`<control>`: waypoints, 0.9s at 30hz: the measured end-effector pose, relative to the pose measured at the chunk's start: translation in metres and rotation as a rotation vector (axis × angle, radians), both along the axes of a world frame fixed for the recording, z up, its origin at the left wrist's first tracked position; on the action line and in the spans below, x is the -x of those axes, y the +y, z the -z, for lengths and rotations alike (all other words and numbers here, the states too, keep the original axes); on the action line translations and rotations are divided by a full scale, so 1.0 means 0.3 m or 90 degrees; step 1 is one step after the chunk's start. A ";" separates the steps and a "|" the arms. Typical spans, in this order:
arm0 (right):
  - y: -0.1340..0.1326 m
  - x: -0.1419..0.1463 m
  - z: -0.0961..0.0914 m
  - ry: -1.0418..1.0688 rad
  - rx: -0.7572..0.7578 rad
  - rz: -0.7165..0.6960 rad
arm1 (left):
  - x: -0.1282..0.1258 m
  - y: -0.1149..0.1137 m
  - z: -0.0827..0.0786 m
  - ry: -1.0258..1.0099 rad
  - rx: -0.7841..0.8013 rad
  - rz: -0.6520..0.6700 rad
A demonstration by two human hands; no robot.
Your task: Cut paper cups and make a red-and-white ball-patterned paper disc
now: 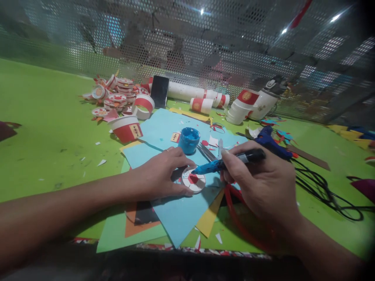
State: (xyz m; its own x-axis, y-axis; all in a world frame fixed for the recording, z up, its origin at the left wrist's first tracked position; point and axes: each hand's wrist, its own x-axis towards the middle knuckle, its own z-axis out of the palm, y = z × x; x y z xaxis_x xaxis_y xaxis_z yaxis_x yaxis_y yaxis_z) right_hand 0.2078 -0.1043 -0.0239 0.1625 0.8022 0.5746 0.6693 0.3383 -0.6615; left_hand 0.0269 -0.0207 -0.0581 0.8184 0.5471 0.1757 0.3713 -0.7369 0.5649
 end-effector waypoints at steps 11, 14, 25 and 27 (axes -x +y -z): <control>0.008 -0.004 0.012 -0.075 0.021 -0.044 | 0.000 -0.001 0.002 -0.001 -0.015 -0.003; 0.010 -0.005 0.014 -0.078 0.023 -0.040 | 0.001 -0.001 0.003 -0.003 -0.015 0.000; 0.009 -0.007 0.010 -0.087 0.056 -0.057 | 0.000 0.004 0.008 -0.003 -0.013 -0.003; 0.010 -0.006 0.009 -0.081 0.069 -0.064 | -0.001 0.003 0.008 0.002 -0.013 -0.001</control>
